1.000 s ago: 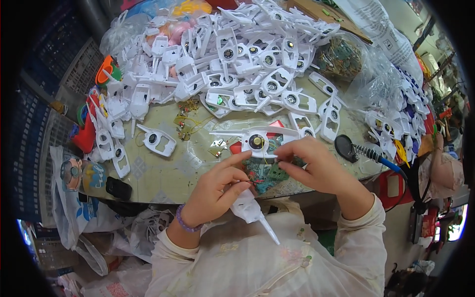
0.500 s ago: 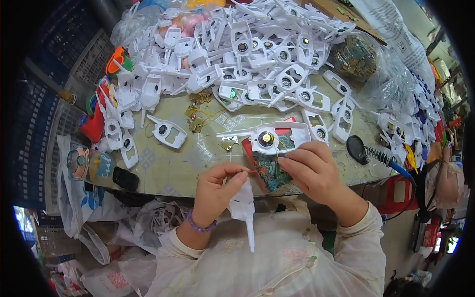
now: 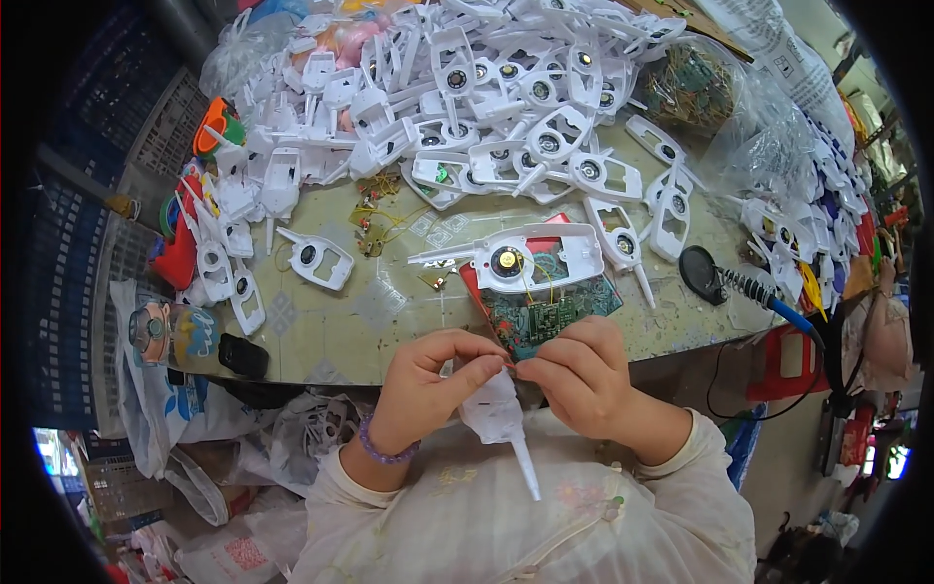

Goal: The worker is soldering electronic circuit boards and wires into plastic toy housings at a factory workbench.

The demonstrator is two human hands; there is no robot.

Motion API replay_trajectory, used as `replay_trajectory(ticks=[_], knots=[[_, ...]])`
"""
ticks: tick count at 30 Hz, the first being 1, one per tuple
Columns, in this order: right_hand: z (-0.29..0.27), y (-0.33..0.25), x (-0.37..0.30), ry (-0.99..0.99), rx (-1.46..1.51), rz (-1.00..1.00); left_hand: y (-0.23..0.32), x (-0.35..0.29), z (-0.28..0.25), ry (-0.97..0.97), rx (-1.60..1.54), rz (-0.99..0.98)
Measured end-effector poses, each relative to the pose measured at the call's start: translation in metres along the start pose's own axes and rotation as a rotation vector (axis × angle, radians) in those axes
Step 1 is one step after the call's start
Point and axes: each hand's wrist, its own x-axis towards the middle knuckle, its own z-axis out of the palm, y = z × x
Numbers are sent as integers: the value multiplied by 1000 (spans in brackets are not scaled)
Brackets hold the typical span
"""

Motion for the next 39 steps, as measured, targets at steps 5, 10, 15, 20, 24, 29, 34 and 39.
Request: replay_trajectory(ticks=[5, 10, 15, 20, 24, 29, 34, 39], knots=[[1, 1, -7, 15, -24, -20, -2, 3, -3, -71, 125, 58], [1, -6, -8, -79, 34, -40, -6, 5, -4, -59, 119, 51], [-10, -7, 5, 13, 288, 293, 1, 2, 0, -75, 249, 73], [-12, -1, 4, -173, 384, 324, 4, 3, 0, -106, 292, 150], [-14, 0, 3, -207, 404, 289, 0, 6, -4, -244, 350, 341], [-15, 5, -2, 70, 22, 377, -2, 4, -5, -86, 492, 344], [-18, 12, 1, -72, -85, 368, 2, 15, -3, -78, 666, 518], [-30, 24, 9, -223, 38, 324, 15, 35, 6, -193, 865, 696]])
